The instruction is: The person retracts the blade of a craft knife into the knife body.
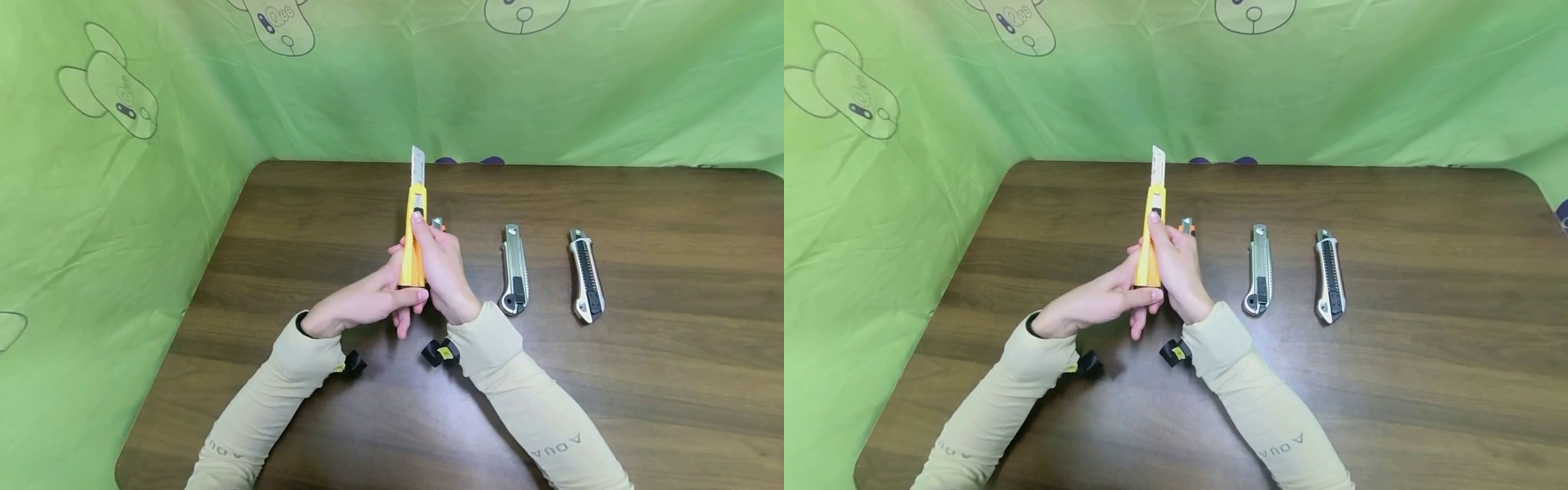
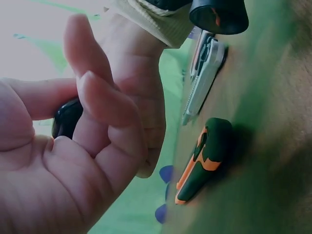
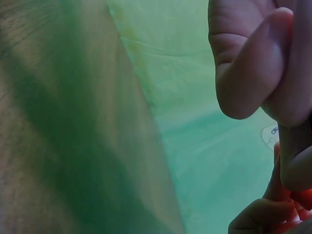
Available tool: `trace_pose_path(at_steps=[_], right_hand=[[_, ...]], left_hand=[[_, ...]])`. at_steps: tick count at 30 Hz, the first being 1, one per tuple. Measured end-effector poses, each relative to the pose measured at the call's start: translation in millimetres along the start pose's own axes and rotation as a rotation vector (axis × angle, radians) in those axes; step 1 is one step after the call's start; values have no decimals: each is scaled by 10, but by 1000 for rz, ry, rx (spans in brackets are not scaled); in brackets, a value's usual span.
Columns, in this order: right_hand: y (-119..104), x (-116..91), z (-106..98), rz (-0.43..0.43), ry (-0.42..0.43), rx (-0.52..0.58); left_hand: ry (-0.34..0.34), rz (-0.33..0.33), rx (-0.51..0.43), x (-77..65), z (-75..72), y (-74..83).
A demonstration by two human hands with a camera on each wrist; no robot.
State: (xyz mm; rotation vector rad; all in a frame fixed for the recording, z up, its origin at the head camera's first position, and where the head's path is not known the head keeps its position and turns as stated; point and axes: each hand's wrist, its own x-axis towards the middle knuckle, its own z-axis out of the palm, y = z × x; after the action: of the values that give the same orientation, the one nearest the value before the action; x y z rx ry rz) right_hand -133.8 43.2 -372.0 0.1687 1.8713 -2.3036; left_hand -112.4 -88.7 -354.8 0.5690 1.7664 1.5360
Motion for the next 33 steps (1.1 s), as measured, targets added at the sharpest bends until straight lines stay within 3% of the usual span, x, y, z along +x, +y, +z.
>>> trace_pose_path(at_steps=[4, 9, 16, 22, 33], right_hand=[[16, -6, -8, 30, -1, -6], [34, -11, -17, 34, -3, -14], [27, -15, -13, 54, 11, -15], [-4, -10, -8, 38, 19, 16], [-4, -22, -16, 66, 45, -3]], left_hand=[[-5, 3, -1, -1, 23, -1], [2, 2, 9, -59, 80, 132], [-9, 14, 13, -38, 69, 71], [-12, -4, 30, -88, 92, 217], [-15, -18, 30, -62, 104, 177]])
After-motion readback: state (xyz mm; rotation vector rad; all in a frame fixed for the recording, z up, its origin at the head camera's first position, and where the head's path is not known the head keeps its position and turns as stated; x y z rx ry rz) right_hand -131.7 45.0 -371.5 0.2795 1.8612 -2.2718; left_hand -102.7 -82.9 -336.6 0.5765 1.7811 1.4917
